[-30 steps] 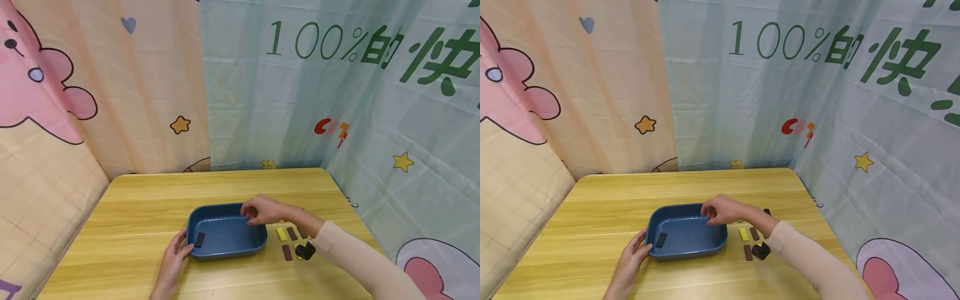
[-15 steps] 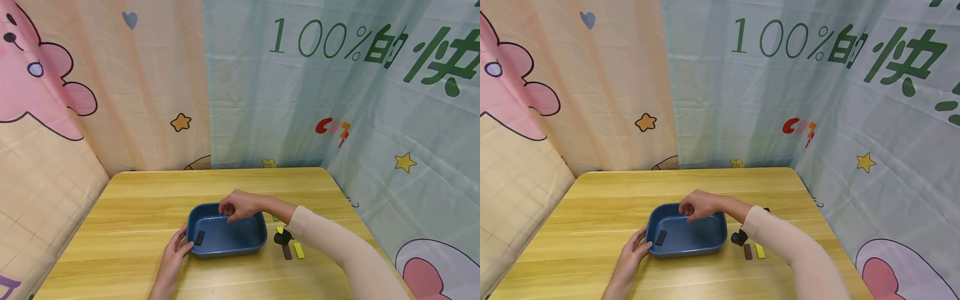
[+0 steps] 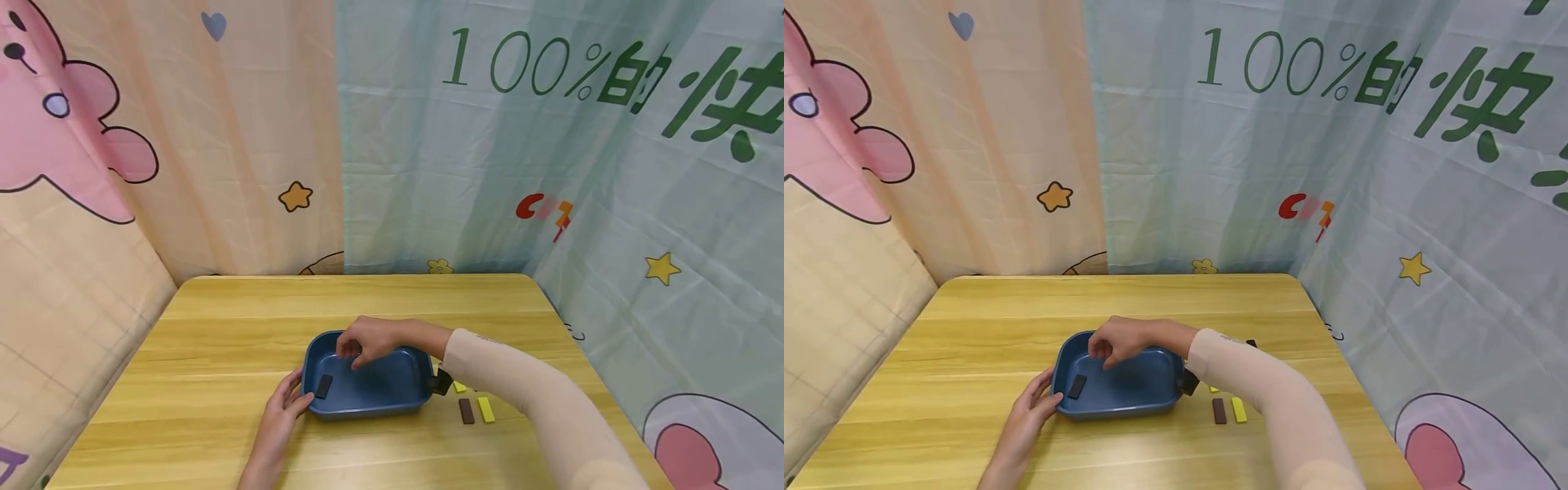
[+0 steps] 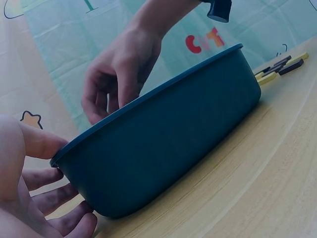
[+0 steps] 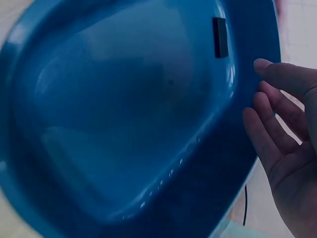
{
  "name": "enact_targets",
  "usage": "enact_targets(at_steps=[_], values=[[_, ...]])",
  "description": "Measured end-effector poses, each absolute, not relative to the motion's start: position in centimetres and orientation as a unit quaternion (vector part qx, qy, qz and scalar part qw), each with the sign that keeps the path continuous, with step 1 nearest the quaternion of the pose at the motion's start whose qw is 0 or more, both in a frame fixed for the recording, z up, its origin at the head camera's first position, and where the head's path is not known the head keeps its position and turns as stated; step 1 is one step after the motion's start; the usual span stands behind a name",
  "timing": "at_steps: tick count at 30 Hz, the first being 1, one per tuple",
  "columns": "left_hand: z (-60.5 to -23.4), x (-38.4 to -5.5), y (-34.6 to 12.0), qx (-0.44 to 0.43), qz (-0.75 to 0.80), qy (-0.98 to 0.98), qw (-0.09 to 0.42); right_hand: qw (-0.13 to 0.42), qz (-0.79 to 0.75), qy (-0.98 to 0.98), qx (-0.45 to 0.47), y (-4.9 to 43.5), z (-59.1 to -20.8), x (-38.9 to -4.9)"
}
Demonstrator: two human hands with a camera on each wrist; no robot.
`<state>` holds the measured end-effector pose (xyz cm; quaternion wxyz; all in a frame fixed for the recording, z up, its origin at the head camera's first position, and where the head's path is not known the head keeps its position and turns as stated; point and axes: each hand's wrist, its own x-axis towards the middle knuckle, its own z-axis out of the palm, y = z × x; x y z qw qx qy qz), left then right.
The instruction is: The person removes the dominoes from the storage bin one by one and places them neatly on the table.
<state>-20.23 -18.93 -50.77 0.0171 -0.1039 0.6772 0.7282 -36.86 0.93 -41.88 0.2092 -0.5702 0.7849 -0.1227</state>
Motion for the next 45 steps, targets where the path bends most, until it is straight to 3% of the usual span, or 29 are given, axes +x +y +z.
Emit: enact_targets(at_steps=[23, 31, 45], values=[[-50.9, -20.2, -18.5, -0.100, 0.731, 0.674, 0.013, 0.181, -0.024, 0.721, -0.668, -3.7, -46.6, -36.8], [-50.8, -20.1, -18.5, -0.093, 0.730, 0.677, 0.009, 0.204, -0.030, 0.729, -0.653, -4.1, -46.4, -36.6], [-50.7, -20.0, -18.9, -0.103, 0.731, 0.674, 0.009, 0.198, -0.017, 0.745, -0.637, -4.0, -46.1, -36.5]])
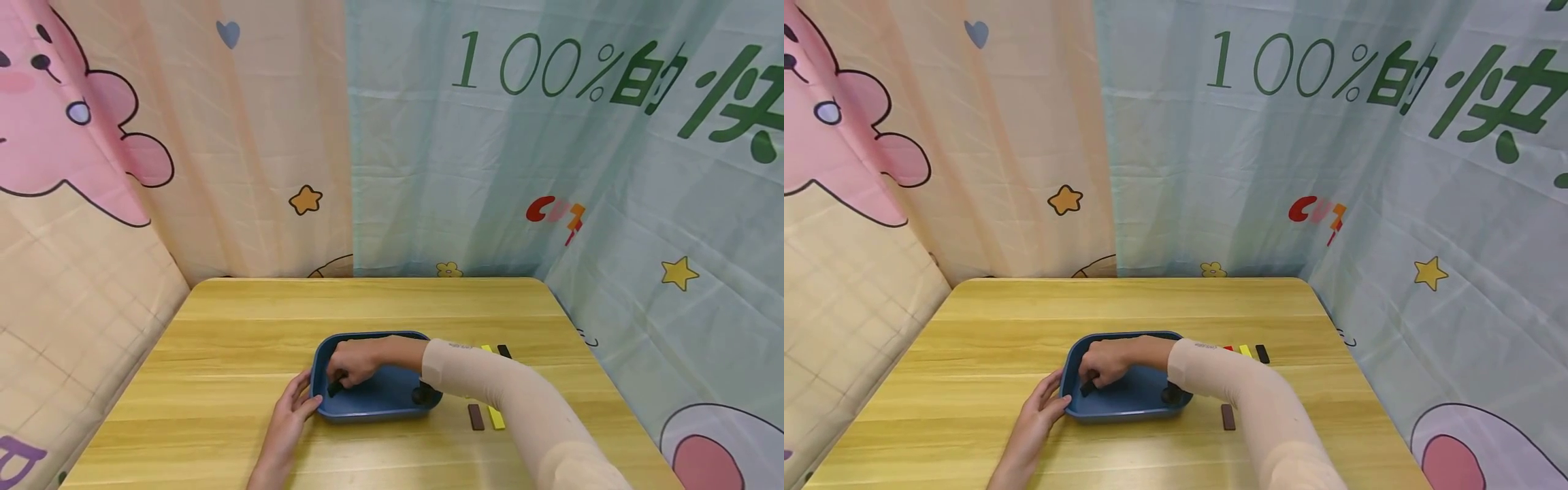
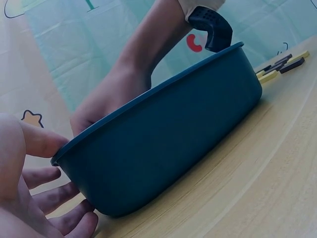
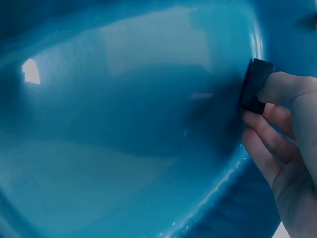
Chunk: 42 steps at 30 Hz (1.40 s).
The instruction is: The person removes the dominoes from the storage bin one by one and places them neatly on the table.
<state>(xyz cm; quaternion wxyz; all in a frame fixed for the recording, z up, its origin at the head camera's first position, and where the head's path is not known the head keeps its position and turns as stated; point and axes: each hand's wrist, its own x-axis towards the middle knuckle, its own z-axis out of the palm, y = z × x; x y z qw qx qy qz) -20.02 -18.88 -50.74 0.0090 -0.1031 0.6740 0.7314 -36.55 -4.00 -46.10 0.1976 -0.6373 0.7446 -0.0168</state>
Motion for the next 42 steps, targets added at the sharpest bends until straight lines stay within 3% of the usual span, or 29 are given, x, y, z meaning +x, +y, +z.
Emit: enact_targets(at_steps=[32, 42], values=[[-51.1, -19.7, -18.5, -0.090, 0.734, 0.673, -0.015, 0.183, -0.169, 0.816, -0.522, 0.5, -44.1, -36.0], [-50.9, -19.7, -18.5, -0.084, 0.737, 0.670, -0.021, 0.148, -0.213, 0.827, -0.498, 2.7, -43.9, -35.9]])
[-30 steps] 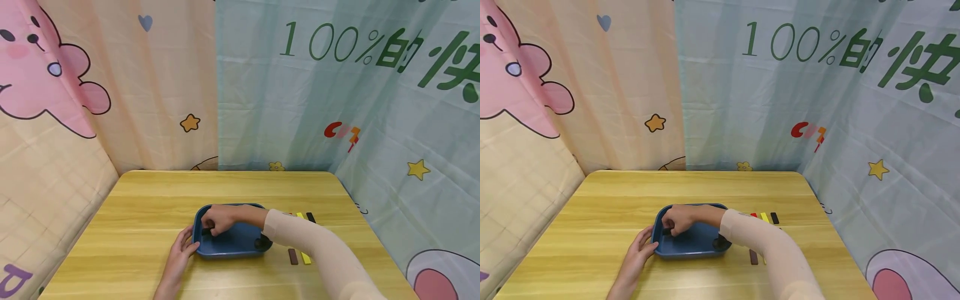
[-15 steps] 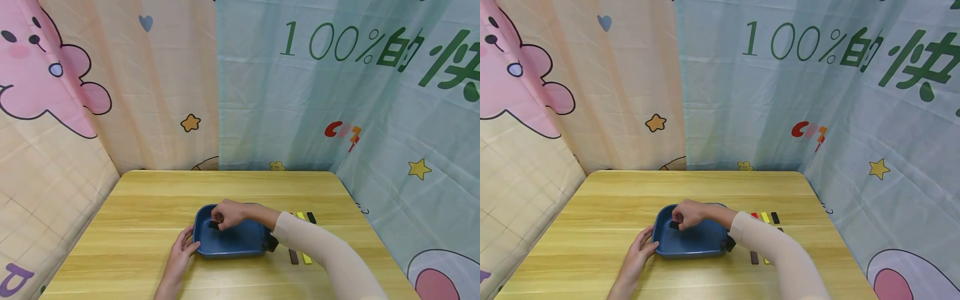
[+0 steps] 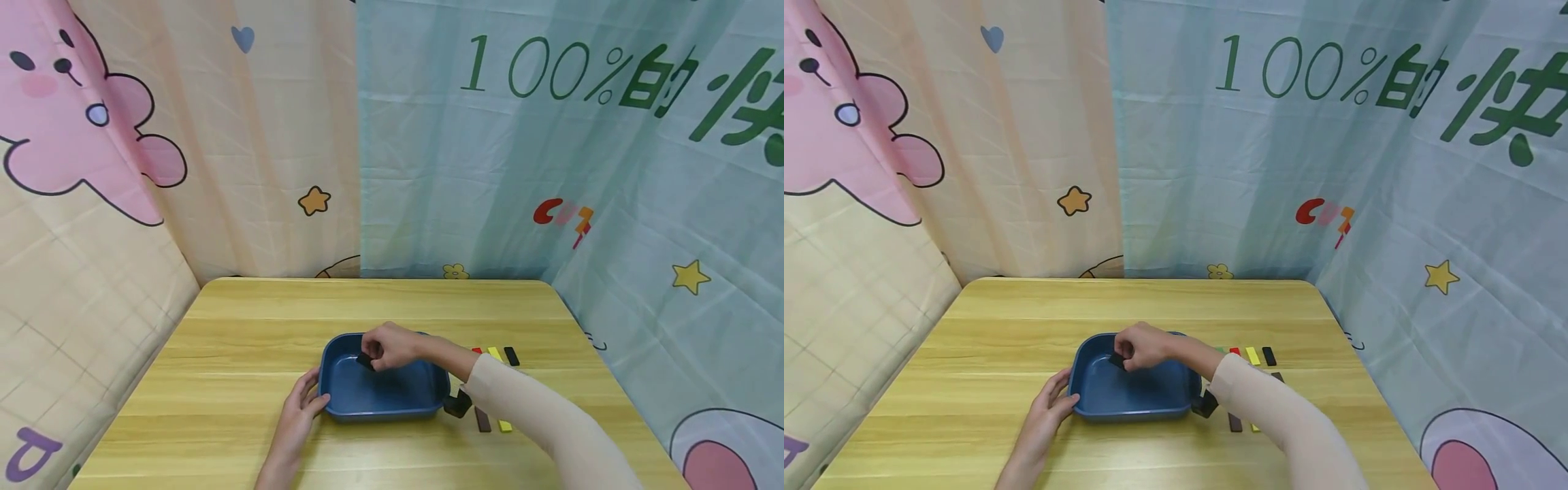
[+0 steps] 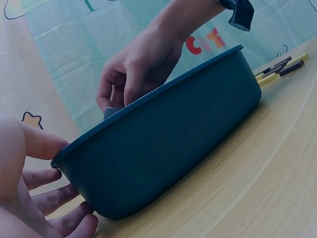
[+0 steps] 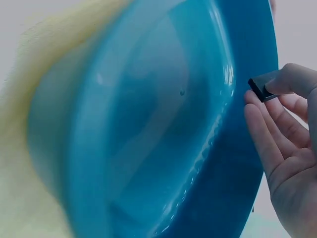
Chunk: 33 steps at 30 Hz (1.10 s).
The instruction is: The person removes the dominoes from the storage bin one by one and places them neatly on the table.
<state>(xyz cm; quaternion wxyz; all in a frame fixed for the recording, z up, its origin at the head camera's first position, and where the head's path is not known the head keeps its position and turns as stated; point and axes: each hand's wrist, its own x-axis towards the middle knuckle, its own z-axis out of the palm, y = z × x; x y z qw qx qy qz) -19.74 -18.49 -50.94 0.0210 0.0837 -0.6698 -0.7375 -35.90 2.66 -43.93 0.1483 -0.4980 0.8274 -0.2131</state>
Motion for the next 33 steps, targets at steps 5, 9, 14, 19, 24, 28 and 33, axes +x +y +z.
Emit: enact_targets(at_steps=[5, 9, 14, 19, 24, 28, 33], values=[[-51.0, -19.8, -18.4, 0.084, -0.738, -0.669, 0.021, 0.146, -0.242, 0.829, -0.482, 4.1, -43.8, -35.7], [-50.9, -19.9, -18.5, 0.087, -0.738, -0.669, 0.018, 0.138, -0.261, 0.836, -0.463, 5.3, -43.9, -35.6], [-50.9, -19.9, -18.5, 0.089, -0.737, -0.670, 0.017, 0.130, -0.287, 0.841, -0.440, 6.7, -44.0, -35.3], [-50.9, -19.8, -18.5, 0.091, -0.731, -0.676, 0.014, 0.131, -0.309, 0.843, -0.420, 8.4, -44.1, -35.1], [-50.9, -19.8, -18.4, 0.088, -0.732, -0.675, 0.013, 0.125, -0.329, 0.844, -0.405, 9.9, -44.3, -34.9], [-50.9, -20.0, -18.3, 0.089, -0.734, -0.673, 0.011, 0.121, -0.338, 0.849, -0.387, 11.0, -44.5, -34.6], [-50.8, -19.9, -18.4, 0.089, -0.732, -0.675, 0.014, 0.126, -0.346, 0.852, -0.373, 11.7, -44.8, -34.2]])
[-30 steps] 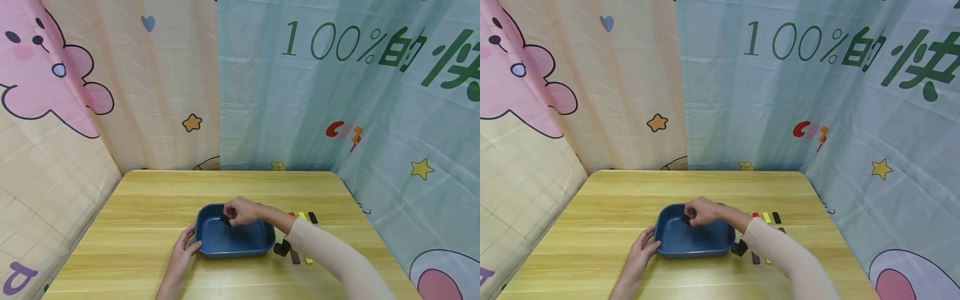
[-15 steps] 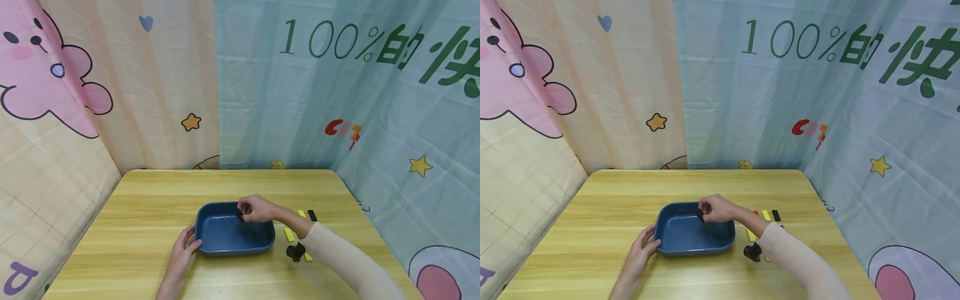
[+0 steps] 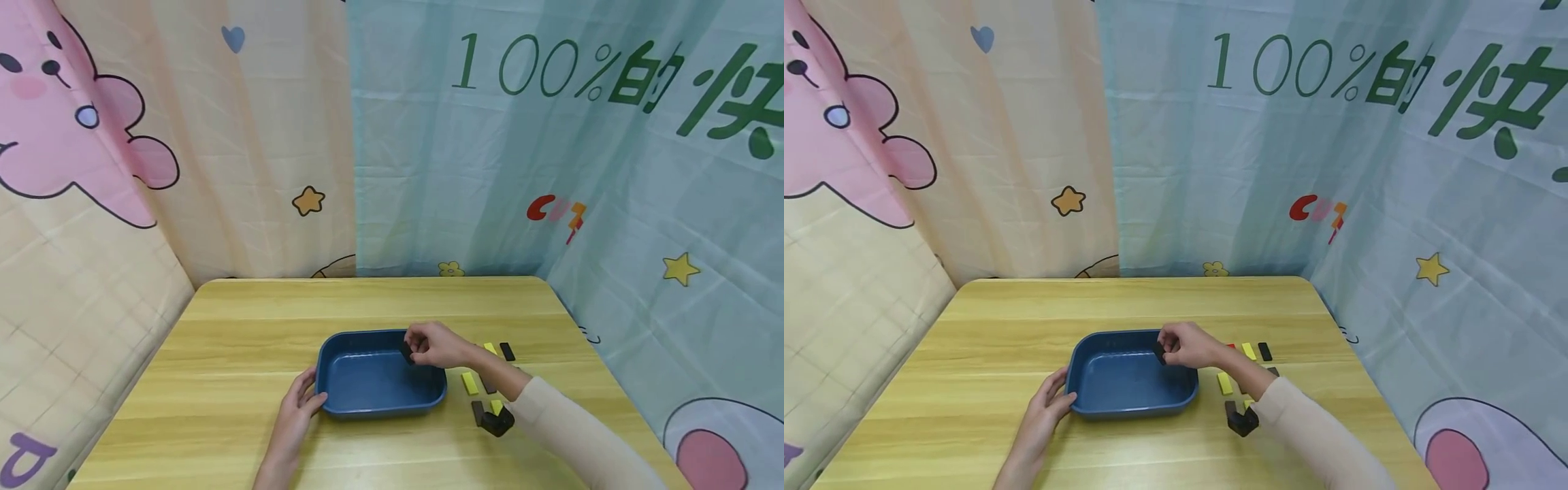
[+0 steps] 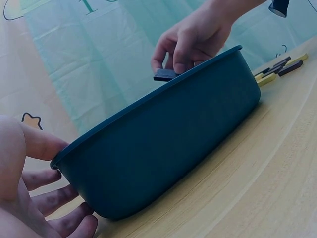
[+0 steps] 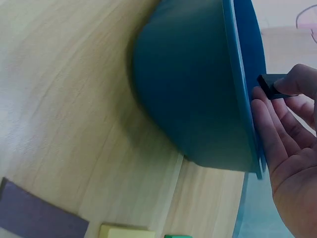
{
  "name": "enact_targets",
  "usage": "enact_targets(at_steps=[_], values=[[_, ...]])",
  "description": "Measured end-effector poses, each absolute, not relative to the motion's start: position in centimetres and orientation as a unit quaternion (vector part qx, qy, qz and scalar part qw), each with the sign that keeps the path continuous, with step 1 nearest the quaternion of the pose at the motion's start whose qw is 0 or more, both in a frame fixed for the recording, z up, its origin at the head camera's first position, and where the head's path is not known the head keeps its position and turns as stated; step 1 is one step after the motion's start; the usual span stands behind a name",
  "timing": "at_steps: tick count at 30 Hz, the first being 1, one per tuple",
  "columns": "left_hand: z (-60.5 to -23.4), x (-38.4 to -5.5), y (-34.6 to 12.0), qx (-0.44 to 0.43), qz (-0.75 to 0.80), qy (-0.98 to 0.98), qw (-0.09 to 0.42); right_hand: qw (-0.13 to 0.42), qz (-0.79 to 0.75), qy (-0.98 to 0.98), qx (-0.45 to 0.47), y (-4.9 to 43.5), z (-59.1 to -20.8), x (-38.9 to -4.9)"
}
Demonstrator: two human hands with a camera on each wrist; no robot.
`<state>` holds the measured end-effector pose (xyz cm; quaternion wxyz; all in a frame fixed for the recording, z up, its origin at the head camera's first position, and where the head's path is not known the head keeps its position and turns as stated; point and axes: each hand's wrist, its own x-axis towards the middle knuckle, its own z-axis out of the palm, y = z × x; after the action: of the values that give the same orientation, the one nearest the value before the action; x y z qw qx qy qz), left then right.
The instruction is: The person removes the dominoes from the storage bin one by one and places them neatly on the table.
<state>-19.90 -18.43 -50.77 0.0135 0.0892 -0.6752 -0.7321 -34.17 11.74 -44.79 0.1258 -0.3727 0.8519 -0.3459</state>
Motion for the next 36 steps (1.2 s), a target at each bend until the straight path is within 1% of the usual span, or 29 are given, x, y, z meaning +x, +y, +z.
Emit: enact_targets(at_steps=[8, 14, 21, 27, 36], values=[[-50.6, -19.7, -18.6, 0.089, -0.728, -0.679, 0.016, 0.156, -0.411, 0.829, -0.346, 13.4, -45.0, -33.5], [-50.8, -19.7, -18.5, 0.101, -0.726, -0.680, 0.004, 0.171, -0.455, 0.817, -0.311, 15.3, -45.1, -33.0], [-50.8, -19.6, -18.4, 0.098, -0.723, -0.684, 0.001, 0.158, -0.494, 0.809, -0.276, 17.9, -45.2, -32.1], [-50.8, -19.7, -18.4, 0.096, -0.725, -0.682, -0.002, 0.159, -0.499, 0.814, -0.249, 20.2, -45.5, -31.1], [-50.9, -19.9, -18.7, 0.084, -0.727, -0.681, 0.005, 0.145, -0.493, 0.829, -0.222, 23.4, -46.3, -29.8]])
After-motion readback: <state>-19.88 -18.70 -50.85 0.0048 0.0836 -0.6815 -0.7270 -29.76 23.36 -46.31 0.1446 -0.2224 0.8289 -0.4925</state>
